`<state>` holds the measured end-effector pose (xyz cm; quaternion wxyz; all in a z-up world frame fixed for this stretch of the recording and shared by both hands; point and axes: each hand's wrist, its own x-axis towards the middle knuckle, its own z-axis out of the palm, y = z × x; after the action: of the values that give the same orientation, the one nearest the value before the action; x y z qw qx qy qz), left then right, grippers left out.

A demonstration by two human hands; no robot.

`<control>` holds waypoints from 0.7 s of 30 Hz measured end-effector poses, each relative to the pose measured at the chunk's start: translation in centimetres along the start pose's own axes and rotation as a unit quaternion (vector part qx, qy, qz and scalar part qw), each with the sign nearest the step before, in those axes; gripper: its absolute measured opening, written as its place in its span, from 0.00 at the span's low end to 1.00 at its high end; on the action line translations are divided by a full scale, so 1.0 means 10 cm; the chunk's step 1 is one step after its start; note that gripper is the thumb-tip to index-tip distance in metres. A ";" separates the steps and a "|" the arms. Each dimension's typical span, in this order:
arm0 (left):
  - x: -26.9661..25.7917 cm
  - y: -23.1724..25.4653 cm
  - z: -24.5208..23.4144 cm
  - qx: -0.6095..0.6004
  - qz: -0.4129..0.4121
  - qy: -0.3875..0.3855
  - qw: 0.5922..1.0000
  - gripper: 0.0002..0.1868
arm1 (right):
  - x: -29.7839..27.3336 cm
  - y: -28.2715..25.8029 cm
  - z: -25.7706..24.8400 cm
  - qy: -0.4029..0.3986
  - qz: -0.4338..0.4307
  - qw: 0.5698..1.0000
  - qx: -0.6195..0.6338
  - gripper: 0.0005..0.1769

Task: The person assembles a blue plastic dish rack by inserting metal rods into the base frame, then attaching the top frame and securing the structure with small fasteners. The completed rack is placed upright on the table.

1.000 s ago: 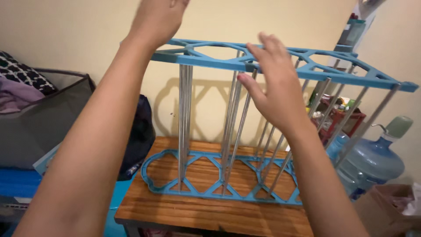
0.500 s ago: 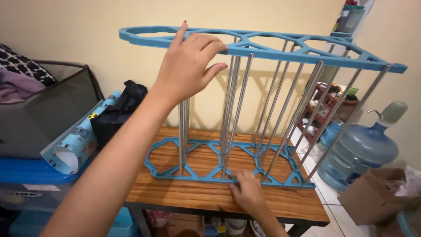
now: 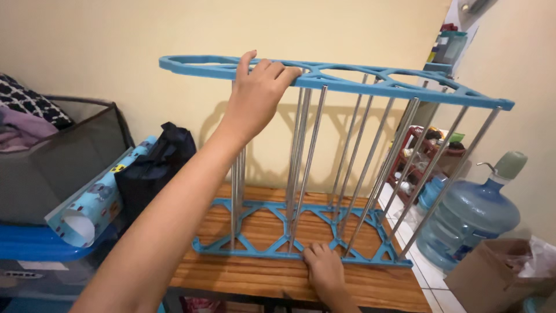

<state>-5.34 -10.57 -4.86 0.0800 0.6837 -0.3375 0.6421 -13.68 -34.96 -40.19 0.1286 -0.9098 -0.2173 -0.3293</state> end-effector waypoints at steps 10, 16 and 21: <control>0.23 -0.34 0.11 -0.019 -0.010 0.004 1.000 0.17 | -0.11 -0.34 -0.40 0.014 -0.005 1.000 -0.014 0.10; 0.34 -0.63 0.19 -0.045 -0.040 -0.053 0.997 0.18 | -0.22 -0.31 -0.51 -0.133 0.000 0.991 -0.032 0.08; 0.25 -0.82 0.36 -0.052 -0.092 -0.135 0.985 0.21 | -0.45 -0.23 -0.71 -0.153 -0.052 0.985 0.059 0.08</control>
<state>2.13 -7.20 -0.42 0.1278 0.7871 -0.3136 0.5155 -21.74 -37.08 -37.58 0.1301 -0.9278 -0.3007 -0.1787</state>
